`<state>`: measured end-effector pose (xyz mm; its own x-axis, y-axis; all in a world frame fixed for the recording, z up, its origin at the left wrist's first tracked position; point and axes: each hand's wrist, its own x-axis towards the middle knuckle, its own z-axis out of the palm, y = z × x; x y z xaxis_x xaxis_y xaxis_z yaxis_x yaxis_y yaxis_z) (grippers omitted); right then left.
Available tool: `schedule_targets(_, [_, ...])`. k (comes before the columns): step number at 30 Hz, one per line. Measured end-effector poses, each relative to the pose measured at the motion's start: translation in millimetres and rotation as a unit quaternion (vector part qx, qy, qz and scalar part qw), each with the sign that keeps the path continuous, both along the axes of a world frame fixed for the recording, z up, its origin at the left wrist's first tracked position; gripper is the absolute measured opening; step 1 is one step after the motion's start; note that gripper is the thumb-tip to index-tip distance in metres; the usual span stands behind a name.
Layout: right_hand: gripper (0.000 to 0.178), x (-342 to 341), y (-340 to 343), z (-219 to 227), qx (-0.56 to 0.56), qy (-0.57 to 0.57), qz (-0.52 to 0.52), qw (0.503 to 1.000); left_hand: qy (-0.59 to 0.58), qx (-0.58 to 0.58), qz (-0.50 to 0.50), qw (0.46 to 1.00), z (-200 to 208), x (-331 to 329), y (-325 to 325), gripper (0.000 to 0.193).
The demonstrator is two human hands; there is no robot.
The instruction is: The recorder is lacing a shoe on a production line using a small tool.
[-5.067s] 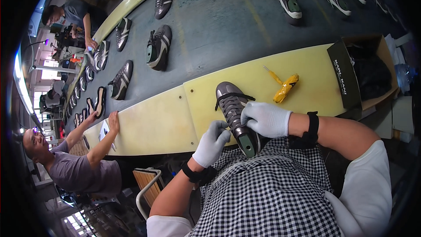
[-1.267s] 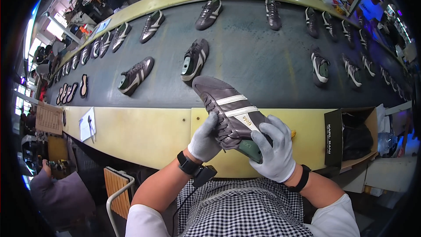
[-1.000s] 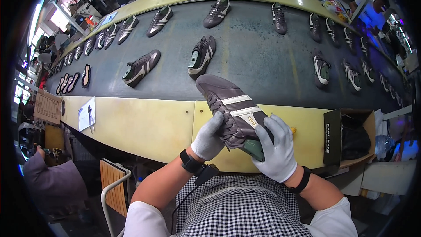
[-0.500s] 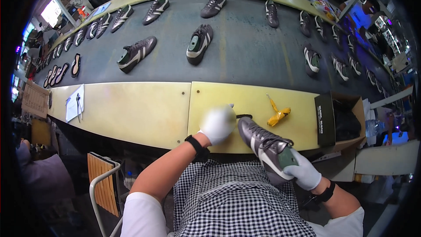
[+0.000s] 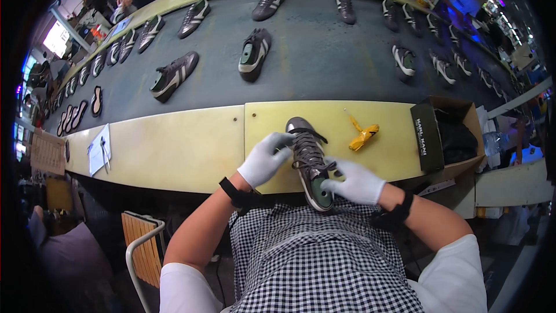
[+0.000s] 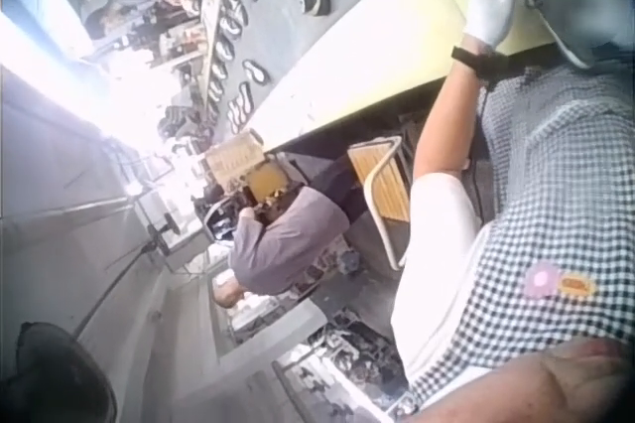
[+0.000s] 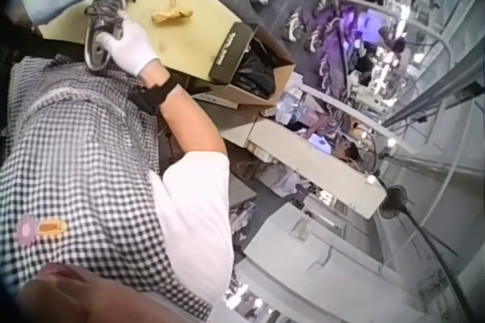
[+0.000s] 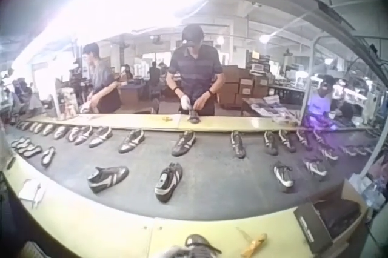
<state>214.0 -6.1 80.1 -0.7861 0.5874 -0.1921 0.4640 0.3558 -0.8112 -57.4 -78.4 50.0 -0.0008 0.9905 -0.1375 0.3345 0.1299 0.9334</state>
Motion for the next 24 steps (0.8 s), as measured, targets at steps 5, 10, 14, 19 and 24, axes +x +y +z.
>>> schedule_targets(5, [0.045,-31,14,44,0.022,-0.039,-0.029,0.999,0.141,0.146,-0.02,0.979,17,32,-26,0.044])
schedule_targets(10, [0.031,-43,27,24,0.017,0.013,0.015,1.0,0.204,0.126,-0.04,0.97,13,36,-21,0.041])
schedule_targets(14, [0.03,-57,30,18,0.056,-0.042,0.127,0.989,0.047,0.019,0.057,0.997,19,43,-24,0.045])
schedule_targets(19, [0.015,-60,39,27,-0.098,0.096,-0.026,0.99,0.075,0.068,0.121,0.987,23,38,-29,0.044])
schedule_targets(24, [0.014,-65,65,53,-0.184,0.166,-0.129,0.96,0.215,0.152,-0.024,0.964,44,40,-22,0.039])
